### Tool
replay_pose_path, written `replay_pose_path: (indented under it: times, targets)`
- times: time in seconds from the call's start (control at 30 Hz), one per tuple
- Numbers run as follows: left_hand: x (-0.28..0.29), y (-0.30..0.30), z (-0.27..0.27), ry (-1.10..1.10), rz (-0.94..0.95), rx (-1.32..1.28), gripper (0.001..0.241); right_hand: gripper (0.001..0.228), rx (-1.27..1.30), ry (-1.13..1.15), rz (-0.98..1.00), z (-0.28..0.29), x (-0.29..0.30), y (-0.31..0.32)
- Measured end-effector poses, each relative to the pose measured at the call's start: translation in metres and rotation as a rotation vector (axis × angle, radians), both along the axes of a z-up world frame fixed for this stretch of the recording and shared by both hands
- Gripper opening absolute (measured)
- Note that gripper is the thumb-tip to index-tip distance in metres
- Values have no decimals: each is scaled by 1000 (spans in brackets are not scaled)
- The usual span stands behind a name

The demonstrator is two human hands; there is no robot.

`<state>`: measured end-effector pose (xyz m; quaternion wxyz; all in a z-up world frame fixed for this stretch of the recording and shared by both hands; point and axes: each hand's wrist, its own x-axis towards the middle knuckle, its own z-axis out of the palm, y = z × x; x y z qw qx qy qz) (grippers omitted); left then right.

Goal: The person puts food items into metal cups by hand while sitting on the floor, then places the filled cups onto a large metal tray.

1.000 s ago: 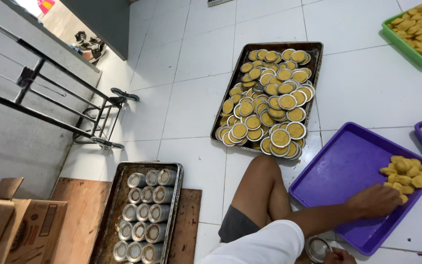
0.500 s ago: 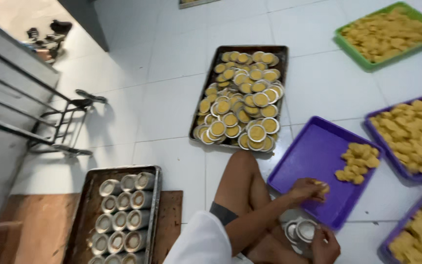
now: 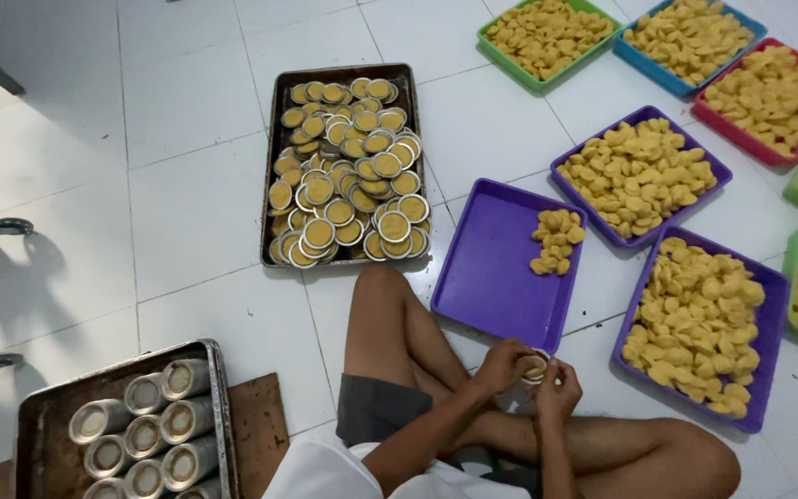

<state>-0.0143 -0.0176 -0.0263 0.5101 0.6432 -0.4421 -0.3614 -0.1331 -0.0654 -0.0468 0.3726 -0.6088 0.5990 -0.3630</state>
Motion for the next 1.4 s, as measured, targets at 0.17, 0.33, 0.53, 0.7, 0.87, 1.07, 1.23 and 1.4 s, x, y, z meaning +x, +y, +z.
replay_pose_path:
  times: [0.17, 0.33, 0.53, 0.7, 0.87, 1.07, 1.23, 1.4]
  targets:
    - [5, -4, 18, 90, 61, 224, 69, 20, 358, -366, -30, 27, 12, 8]
    - [-3, 8, 33, 144, 1, 357, 61, 20, 415, -442, 47, 44, 8, 14]
    - [-4, 21, 27, 440, -74, 54, 35, 16, 411, -421, 99, 36, 7, 10]
    - [14, 8, 22, 530, -146, 243, 45, 26, 533, -612, 162, 31, 3, 9]
    - [26, 9, 15, 180, -258, 150, 47, 43, 565, -642, 289, 24, -1, 9]
    - [28, 17, 16, 382, -312, 216, 69, 22, 552, -535, 120, 28, 5, 8]
    - [57, 3, 20, 237, -195, 239, 43, 38, 603, -653, 241, 35, 8, 9]
    - [193, -18, 39, -160, 107, 101, 69, 33, 259, 163, 255, 13, 8, 7]
